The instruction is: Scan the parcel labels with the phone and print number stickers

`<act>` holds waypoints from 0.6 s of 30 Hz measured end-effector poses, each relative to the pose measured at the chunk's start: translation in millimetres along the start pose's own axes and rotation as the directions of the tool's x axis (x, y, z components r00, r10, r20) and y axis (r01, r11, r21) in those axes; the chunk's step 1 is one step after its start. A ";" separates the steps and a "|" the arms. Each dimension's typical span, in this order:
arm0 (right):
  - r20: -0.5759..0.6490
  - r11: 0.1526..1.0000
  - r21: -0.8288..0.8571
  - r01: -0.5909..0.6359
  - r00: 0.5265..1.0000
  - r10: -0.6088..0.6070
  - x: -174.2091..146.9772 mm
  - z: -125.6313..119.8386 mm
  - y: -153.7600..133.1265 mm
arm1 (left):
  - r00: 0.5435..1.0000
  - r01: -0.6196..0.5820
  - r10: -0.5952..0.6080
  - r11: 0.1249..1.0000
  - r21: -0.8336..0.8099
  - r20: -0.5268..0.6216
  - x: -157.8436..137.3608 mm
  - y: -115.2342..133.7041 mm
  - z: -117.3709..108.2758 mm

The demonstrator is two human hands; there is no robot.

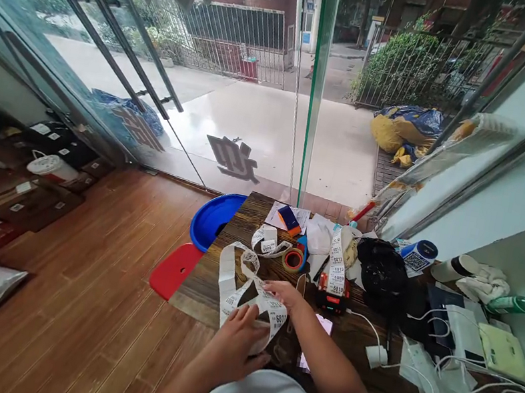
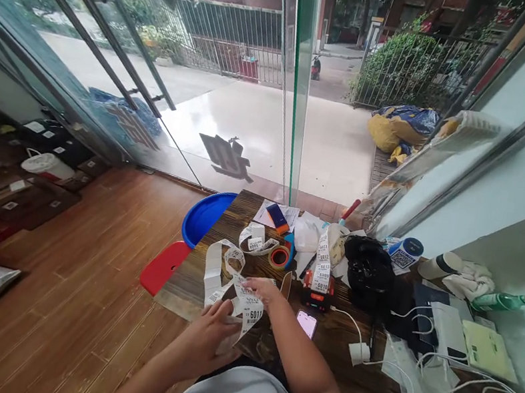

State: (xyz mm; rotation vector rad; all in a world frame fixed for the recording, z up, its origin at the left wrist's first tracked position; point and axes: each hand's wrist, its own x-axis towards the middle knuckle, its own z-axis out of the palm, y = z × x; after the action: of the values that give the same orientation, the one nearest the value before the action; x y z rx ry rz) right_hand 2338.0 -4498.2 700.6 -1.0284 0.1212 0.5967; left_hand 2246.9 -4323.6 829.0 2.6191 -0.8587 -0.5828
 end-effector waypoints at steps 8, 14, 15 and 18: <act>-0.010 0.976 0.200 0.086 0.996 -0.086 -23.4 -24.6 7.8 | 0.949 0.307 -0.306 0.952 0.003 -0.075 -20.9 -67.7 25.4; -0.104 0.942 0.246 0.229 0.972 -0.209 -43.0 -29.5 -8.1 | 0.937 0.290 -0.331 0.916 -0.278 -0.113 -31.2 -89.0 4.8; -0.110 0.936 0.247 0.251 0.967 -0.231 -46.7 -28.4 -13.2 | 0.946 0.268 -0.307 0.923 -0.277 -0.107 -33.3 -90.8 0.4; -0.136 0.909 0.249 0.335 0.941 -0.309 -60.5 -26.6 -34.3 | 0.959 0.235 -0.258 0.955 -0.178 -0.119 -36.8 -101.7 -6.4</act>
State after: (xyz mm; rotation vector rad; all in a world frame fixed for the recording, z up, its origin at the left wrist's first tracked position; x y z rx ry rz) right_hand 2310.0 -4557.9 735.2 -0.7878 0.1077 0.2211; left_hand 2272.2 -4221.8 802.1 2.5968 -0.4231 -0.4993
